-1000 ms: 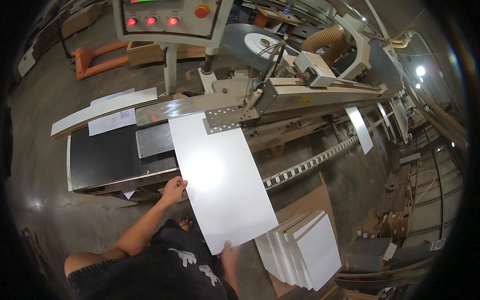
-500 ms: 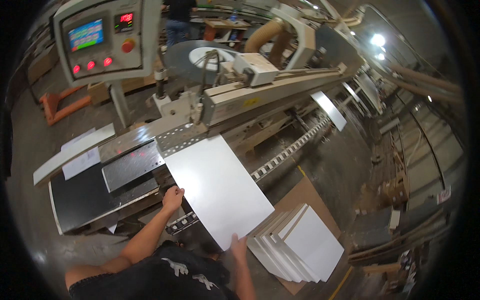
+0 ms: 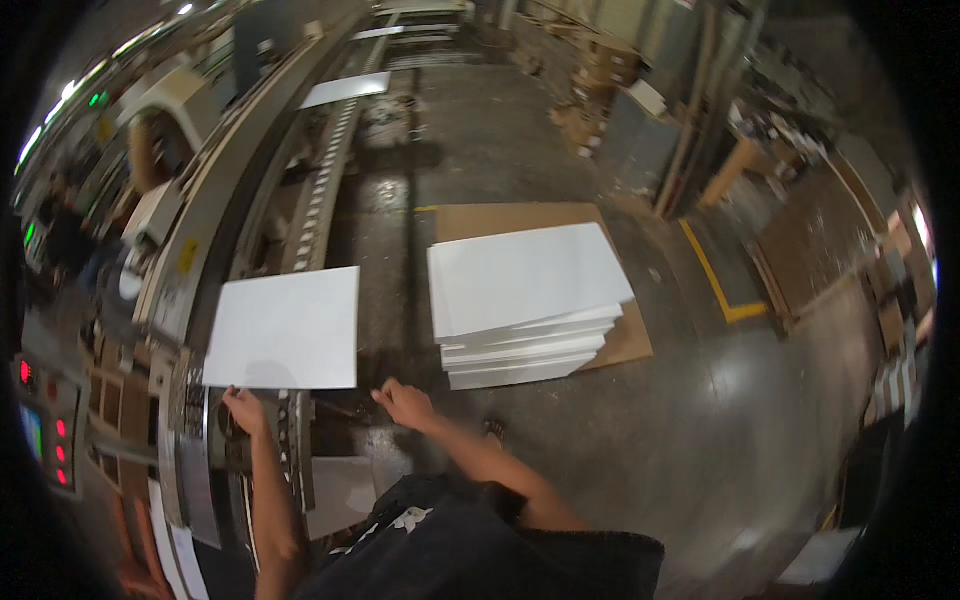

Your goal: The person repeatedly picks up white rectangular panels from a conveyor belt and stacks them on a cardboard sheet on the floor. The person handles the panels one at a time, aligning them into a growing pile.

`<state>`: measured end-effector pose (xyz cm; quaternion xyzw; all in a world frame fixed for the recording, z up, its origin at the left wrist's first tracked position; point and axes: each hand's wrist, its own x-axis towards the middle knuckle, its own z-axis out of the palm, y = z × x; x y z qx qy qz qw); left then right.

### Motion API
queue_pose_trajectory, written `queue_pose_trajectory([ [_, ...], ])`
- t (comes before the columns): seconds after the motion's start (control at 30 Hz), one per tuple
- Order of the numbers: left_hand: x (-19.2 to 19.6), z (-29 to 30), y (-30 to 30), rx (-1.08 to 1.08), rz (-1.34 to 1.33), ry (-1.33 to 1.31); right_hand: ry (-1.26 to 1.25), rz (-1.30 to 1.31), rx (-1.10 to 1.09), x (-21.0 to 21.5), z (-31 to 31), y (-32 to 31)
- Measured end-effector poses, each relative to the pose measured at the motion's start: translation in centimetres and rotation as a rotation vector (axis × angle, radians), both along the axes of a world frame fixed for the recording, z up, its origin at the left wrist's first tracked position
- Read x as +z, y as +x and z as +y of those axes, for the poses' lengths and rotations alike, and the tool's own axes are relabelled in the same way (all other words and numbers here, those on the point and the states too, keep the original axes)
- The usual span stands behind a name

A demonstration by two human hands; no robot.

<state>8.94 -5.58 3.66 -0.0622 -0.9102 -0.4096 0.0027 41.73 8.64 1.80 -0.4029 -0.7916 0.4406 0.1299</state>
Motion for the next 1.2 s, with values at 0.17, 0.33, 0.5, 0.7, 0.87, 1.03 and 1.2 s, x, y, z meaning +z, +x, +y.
queue_pose_trajectory([
  [0.17,2.9,9.6,16.2,-0.552,0.184,0.452,-0.048,-0.244,-0.047,-8.7,2.2,19.0],
  [0.33,-8.6,20.6,25.5,-0.798,-0.313,0.501,-0.688,-0.375,-0.286,-12.1,3.1,35.3],
  [0.5,-14.3,27.5,30.8,-0.713,-0.823,0.177,-0.973,0.09,-0.411,-13.1,3.1,41.6],
  [0.7,-15.6,29.7,36.4,-0.764,-0.59,0.1,-0.199,-0.074,-0.634,-20.9,2.2,45.8],
  [0.87,-13.3,27.9,38.1,-0.49,-0.876,0.392,-0.436,-0.153,-0.798,-13.7,5.7,43.6],
  [1.03,-17.6,27.5,34.2,-0.533,-0.997,0.434,-0.014,-0.194,-0.876,-13.7,12.5,45.7],
  [1.2,-17.1,22.0,34.5,-0.532,-0.894,0.543,0.108,-0.131,-0.925,-6.1,21.7,45.9],
])
